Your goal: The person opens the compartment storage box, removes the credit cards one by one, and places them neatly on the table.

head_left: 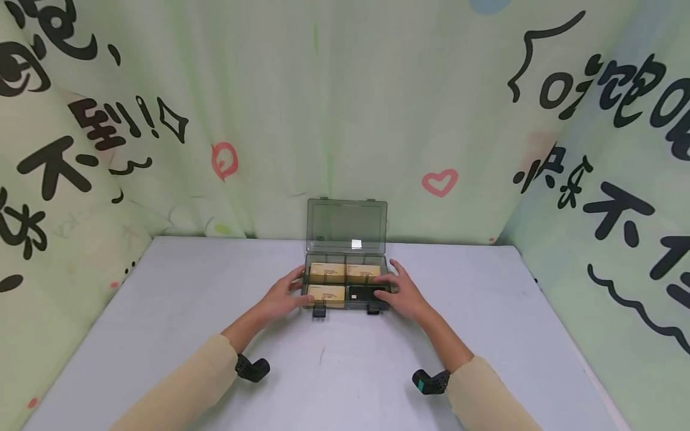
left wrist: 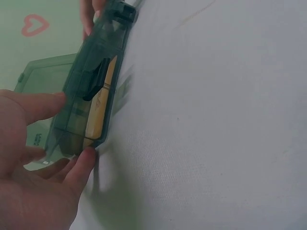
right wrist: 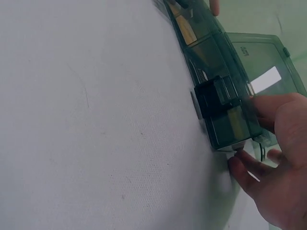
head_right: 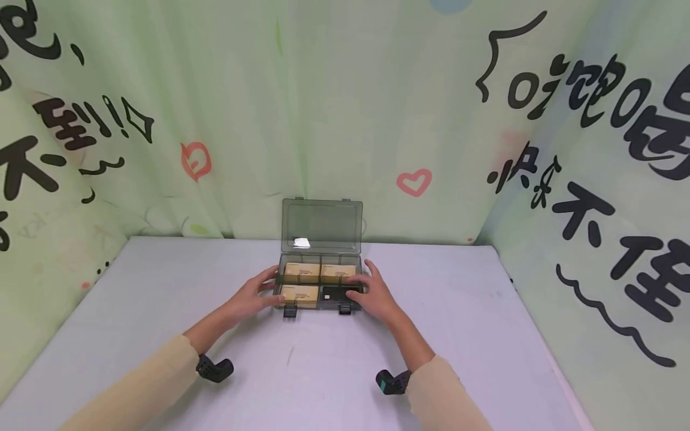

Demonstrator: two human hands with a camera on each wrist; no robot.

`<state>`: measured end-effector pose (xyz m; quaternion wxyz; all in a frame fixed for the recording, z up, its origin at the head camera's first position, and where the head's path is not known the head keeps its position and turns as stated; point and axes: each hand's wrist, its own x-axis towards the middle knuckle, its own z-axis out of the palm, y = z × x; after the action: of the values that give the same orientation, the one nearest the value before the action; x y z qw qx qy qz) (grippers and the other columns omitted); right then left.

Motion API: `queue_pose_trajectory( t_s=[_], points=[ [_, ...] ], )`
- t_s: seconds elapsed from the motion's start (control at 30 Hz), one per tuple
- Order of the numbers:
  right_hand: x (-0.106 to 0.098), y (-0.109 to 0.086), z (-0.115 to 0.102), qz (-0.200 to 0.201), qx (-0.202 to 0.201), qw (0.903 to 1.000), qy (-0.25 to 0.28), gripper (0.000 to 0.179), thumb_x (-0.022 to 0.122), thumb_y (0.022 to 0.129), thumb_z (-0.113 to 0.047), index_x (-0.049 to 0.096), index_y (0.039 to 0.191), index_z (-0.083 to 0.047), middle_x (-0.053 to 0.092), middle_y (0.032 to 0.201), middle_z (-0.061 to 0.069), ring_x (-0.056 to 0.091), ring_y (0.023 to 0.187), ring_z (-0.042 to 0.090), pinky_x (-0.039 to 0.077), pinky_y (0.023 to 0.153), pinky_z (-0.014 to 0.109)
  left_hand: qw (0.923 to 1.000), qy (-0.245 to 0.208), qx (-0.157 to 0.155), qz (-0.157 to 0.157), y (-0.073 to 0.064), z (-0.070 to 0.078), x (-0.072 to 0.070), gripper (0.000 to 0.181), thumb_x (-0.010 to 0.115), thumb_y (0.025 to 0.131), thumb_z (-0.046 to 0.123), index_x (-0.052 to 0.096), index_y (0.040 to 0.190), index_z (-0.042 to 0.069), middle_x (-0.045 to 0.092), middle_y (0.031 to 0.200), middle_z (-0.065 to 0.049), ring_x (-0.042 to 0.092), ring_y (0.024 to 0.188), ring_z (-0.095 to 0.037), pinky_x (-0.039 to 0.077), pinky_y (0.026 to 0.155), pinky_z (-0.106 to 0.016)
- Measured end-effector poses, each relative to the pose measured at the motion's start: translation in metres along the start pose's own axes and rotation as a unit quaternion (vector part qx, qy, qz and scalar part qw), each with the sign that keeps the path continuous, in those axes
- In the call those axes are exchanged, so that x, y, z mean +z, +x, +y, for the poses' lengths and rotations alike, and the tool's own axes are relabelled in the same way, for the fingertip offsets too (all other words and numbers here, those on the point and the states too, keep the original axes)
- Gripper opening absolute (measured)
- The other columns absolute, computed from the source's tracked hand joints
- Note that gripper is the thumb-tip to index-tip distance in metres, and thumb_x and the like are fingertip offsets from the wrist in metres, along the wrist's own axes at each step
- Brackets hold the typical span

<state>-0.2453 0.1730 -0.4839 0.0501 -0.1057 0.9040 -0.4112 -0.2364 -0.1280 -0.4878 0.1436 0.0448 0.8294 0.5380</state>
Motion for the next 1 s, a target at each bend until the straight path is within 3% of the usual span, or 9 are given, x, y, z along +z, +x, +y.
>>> queue_pose_trajectory(
  t_s=[0.37,1.0],
  points=[
    [0.0050,0.0053,0.0013,-0.030,0.017,0.9979,-0.055,0.024,0.063,0.093,-0.018,0.070,0.113,-0.007,0.011,0.162,0.019,0.015,0.146,0.046,0.024,0.115,0.063,0.9999,0.010,-0.008,-0.005,0.0000,-0.0009,0.0003,0.080,0.068,0.090,0.016,0.022,0.155,0.018,0.031,0.157,-0.014,0.035,0.143,-0.035,0.029,0.116,-0.055],
    [0.0054,0.0076,0.0019,-0.042,-0.003,0.9966,-0.071,0.017,0.060,0.094,-0.018,0.064,0.106,-0.008,0.010,0.161,0.024,0.019,0.143,0.051,0.026,0.112,0.065,0.9997,0.019,-0.011,-0.006,-0.0025,0.0031,0.0004,0.080,0.067,0.091,0.017,0.020,0.156,0.016,0.032,0.156,-0.014,0.034,0.143,-0.035,0.028,0.117,-0.053]
  ],
)
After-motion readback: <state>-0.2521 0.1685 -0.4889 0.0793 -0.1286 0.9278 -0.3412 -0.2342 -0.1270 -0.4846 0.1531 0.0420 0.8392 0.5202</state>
